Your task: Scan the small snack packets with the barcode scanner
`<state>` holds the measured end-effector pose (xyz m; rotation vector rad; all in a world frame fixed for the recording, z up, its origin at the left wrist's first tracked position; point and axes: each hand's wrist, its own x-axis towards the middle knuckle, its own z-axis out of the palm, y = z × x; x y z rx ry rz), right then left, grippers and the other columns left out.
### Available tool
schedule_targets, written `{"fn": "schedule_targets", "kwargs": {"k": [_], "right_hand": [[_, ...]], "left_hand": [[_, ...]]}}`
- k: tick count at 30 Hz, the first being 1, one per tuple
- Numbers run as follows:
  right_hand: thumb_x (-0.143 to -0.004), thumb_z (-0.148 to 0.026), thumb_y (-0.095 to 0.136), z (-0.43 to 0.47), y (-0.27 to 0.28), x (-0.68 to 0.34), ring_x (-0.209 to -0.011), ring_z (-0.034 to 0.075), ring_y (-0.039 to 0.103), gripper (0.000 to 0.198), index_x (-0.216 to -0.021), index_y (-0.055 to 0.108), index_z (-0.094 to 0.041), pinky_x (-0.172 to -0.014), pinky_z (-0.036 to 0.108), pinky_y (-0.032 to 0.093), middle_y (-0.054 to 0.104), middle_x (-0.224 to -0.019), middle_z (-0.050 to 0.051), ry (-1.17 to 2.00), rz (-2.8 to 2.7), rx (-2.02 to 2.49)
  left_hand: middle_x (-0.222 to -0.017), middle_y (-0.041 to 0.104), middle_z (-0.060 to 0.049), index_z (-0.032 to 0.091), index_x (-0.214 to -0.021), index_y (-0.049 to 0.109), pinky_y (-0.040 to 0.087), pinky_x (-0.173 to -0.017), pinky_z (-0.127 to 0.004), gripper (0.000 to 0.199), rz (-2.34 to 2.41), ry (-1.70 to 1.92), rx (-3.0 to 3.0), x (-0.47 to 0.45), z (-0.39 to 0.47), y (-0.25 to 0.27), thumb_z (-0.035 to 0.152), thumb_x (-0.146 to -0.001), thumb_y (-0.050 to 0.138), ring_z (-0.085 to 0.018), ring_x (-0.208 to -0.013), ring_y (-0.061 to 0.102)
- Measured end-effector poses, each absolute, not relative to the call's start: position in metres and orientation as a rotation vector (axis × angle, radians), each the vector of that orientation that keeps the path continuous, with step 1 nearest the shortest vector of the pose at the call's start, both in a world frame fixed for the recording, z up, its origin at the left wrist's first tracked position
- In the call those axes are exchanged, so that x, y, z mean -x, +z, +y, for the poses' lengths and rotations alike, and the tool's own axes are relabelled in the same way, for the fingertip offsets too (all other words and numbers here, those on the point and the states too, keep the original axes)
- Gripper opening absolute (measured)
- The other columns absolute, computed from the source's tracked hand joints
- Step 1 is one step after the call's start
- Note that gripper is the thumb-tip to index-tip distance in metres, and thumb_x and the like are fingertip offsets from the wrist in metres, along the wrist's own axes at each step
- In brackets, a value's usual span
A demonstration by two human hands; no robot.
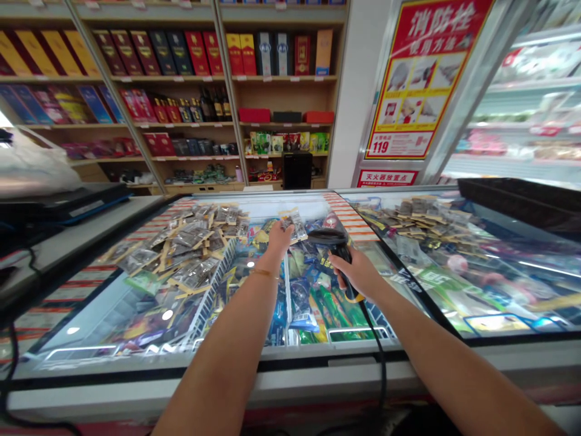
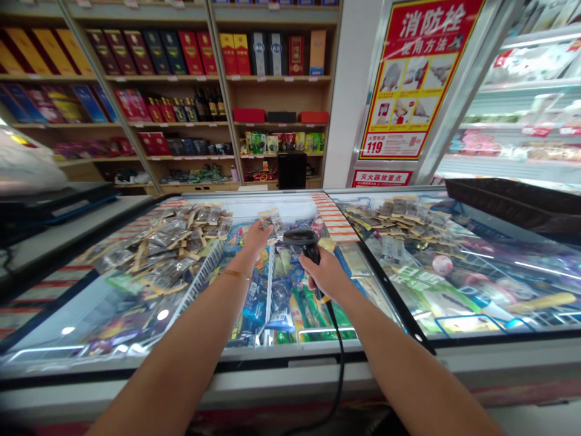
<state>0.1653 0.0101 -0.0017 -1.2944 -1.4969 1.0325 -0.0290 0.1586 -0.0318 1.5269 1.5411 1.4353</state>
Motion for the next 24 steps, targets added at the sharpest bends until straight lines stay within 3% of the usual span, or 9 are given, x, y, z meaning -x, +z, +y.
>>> {"fn": "schedule_targets", "kwargs": {"k": [24], "right_hand": [[-0.083,-0.040,0.063,0.0106,-0.0016,-0.1660,-0.036,0.010,0.052,0.023,-0.084,0.051,-0.021,-0.038,0.024,0.044,0.053,-0.058,-0.006,1.053,-1.440,1.282]], "left_hand": [[-0.075,0.065,-0.003,0.017,-0.082,0.063,0.044,-0.074,-0.028,0.010,1.583,1.382,-1.542,0.0303,0.1585,-0.0287,0.027,-0.082,0.061,-0.018,-0.074,0.060]]}}
